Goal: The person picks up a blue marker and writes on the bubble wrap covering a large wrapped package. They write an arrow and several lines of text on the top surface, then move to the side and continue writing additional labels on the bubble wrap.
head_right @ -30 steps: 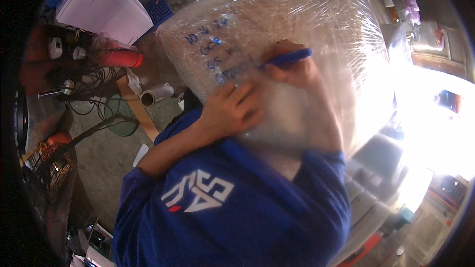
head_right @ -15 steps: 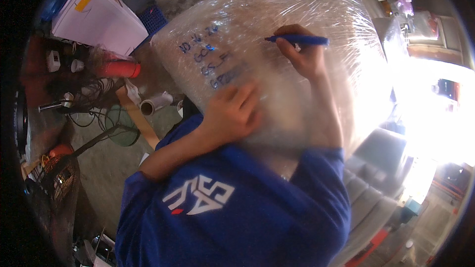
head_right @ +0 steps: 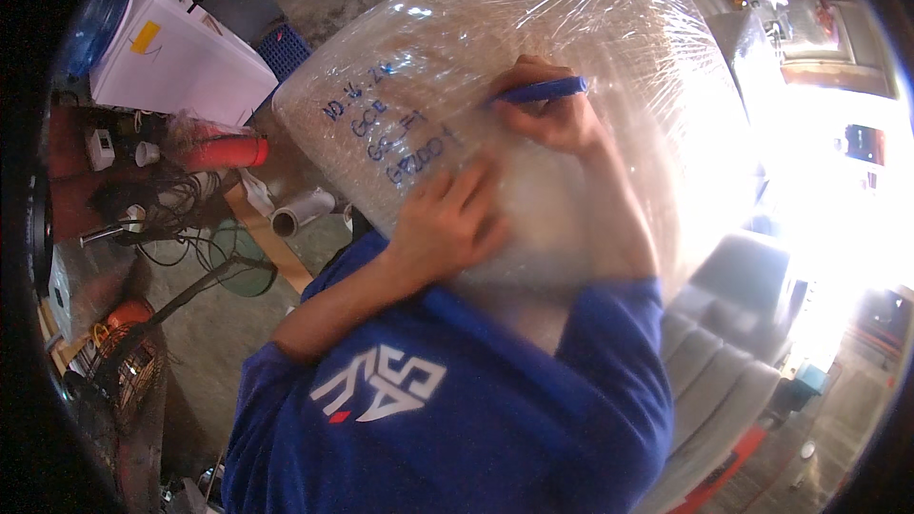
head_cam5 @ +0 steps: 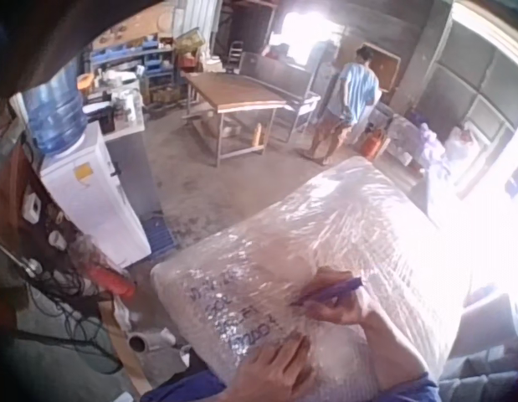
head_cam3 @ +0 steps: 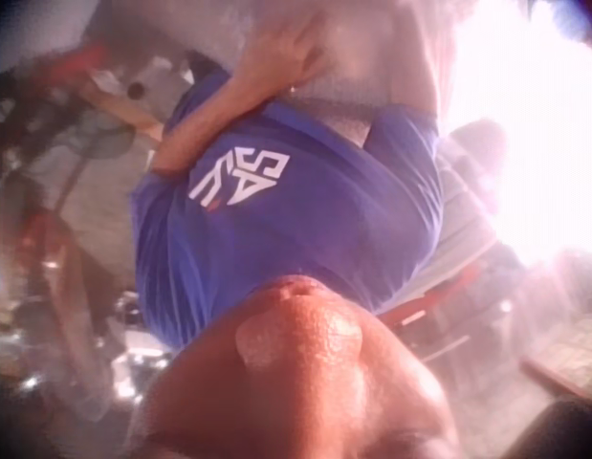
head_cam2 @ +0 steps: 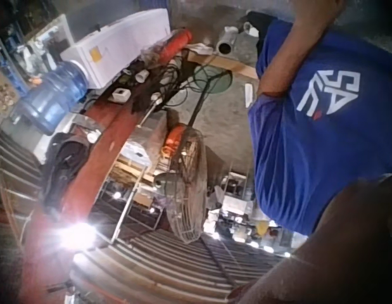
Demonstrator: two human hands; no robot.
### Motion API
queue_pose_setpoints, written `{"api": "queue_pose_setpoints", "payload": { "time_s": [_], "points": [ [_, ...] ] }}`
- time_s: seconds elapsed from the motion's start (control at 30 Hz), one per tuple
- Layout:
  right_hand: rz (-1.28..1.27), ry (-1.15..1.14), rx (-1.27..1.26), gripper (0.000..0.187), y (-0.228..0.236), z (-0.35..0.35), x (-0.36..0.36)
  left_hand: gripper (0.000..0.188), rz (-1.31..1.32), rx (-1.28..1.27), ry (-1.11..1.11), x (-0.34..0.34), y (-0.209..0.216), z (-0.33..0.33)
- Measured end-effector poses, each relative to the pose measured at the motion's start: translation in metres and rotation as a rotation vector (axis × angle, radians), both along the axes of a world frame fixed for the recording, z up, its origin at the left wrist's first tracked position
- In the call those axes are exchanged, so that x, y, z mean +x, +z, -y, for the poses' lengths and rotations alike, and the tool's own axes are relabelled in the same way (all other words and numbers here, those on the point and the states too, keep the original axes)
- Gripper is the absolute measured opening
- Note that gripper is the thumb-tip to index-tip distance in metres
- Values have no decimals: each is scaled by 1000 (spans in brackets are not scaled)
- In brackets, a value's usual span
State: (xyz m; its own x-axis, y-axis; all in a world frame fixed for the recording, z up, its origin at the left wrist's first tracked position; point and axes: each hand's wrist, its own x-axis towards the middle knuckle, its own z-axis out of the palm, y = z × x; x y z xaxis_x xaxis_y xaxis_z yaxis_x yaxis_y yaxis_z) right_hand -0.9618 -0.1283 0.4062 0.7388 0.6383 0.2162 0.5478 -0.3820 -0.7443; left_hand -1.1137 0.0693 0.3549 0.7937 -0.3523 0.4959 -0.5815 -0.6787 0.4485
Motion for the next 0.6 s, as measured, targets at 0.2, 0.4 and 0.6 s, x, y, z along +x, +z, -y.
{"api": "queue_pose_setpoints", "payload": {
  "time_s": [0.2, 0.4, 0.6],
  "points": [
    [28, 55, -22, 22, -4, -3, 2, 58, -26, 3, -17, 1, 4, -1],
    [47, 86, -37, 19, -5, -5, 2, 58, -17, 3, -20, 1, 4, -2],
    [35, 135, -109, 21, -3, 2, 5, 59, -14, 0, -22, 2, 5, -1]
  ]
}}
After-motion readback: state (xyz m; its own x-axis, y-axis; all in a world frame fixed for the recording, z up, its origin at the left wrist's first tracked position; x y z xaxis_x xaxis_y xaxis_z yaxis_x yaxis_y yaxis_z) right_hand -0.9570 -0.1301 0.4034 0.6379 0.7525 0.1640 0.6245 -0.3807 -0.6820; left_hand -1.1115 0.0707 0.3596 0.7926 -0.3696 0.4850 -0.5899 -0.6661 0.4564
